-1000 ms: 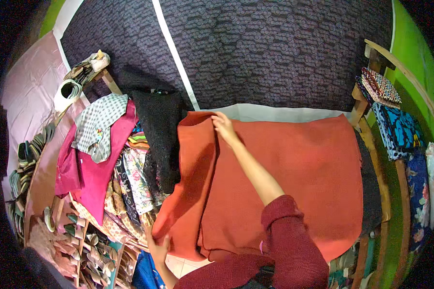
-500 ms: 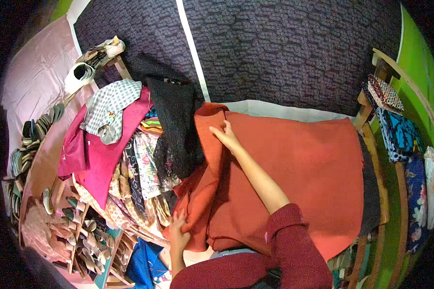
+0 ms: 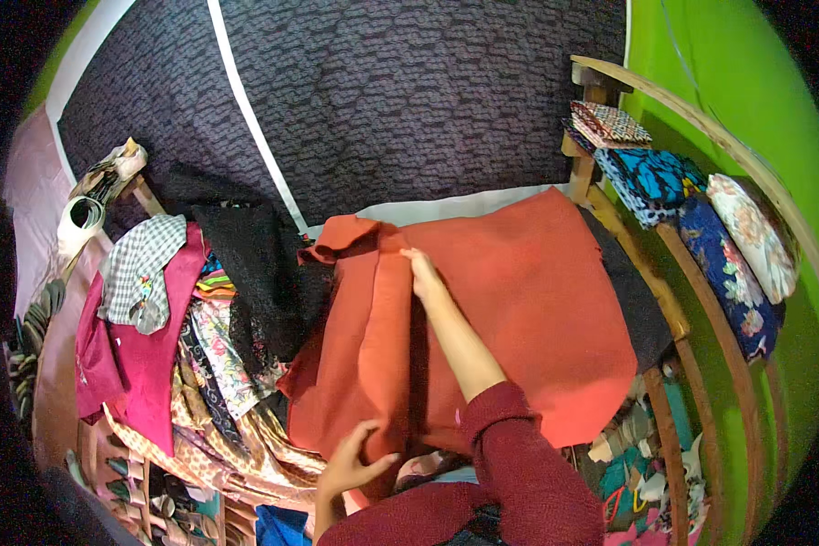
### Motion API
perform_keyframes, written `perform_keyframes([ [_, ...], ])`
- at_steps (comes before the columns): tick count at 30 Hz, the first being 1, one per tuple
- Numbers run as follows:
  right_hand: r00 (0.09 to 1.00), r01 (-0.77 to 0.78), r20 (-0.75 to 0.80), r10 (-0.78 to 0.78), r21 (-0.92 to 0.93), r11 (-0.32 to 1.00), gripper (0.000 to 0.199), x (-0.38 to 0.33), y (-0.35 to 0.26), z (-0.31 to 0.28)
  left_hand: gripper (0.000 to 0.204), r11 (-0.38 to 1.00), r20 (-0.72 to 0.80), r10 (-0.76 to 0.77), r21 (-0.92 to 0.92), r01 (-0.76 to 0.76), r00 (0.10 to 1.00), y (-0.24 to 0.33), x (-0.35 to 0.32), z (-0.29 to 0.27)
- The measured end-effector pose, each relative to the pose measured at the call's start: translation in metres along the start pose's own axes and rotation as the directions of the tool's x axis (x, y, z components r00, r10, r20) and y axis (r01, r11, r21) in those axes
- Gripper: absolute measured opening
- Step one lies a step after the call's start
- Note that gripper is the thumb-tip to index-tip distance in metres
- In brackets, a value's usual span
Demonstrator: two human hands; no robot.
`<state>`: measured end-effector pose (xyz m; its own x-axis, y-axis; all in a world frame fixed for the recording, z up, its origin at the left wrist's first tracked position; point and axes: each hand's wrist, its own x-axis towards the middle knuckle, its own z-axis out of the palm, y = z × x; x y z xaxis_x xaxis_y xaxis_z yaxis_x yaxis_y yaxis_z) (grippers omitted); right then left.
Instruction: Folding a piece of red fabric on a dark padded workstation.
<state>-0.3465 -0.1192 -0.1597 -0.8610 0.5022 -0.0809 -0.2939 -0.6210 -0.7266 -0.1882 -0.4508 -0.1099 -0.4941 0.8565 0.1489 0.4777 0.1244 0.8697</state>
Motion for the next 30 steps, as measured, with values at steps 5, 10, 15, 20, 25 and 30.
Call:
perform_keyframes([
  [5, 0.978, 0.118, -0.142, -0.154, -0.236, 0.965, 0.046, -0.022, -0.023, -0.079, 0.066, 0.992, 0.236, 0.122, -0.068, -0.109, 0.964, -0.008, 0.021, 0.007],
  [10, 0.979, 0.059, -0.097, -0.177, -0.703, 0.709, 0.064, -0.150, -0.068, -0.021, 0.034, 0.944, -0.437, 0.131, 0.330, 0.023, 0.890, -0.049, 0.001, -0.031],
  [15, 0.981, 0.108, 0.074, -0.181, -0.977, 0.182, 0.055, -0.231, -0.020, -0.013, 0.050, 0.810, -0.614, -0.152, 0.372, 0.453, 0.774, -0.064, -0.022, -0.032],
  [20, 0.931, 0.264, 0.284, -0.228, -0.958, -0.117, 0.048, -0.260, -0.005, 0.012, 0.072, 0.781, -0.140, -0.201, 0.574, 0.245, 0.970, -0.050, -0.027, 0.004],
  [25, 0.979, 0.203, 0.196, -0.053, -0.923, 0.328, 0.022, -0.261, -0.001, -0.005, 0.047, 0.914, -0.240, 0.040, 0.400, 0.061, 0.970, -0.071, -0.038, 0.045],
  [30, 0.982, 0.171, -0.013, -0.190, -0.376, 0.911, 0.008, -0.288, -0.040, -0.040, 0.026, 0.916, -0.168, 0.357, 0.257, -0.309, 0.919, -0.042, -0.043, 0.062],
])
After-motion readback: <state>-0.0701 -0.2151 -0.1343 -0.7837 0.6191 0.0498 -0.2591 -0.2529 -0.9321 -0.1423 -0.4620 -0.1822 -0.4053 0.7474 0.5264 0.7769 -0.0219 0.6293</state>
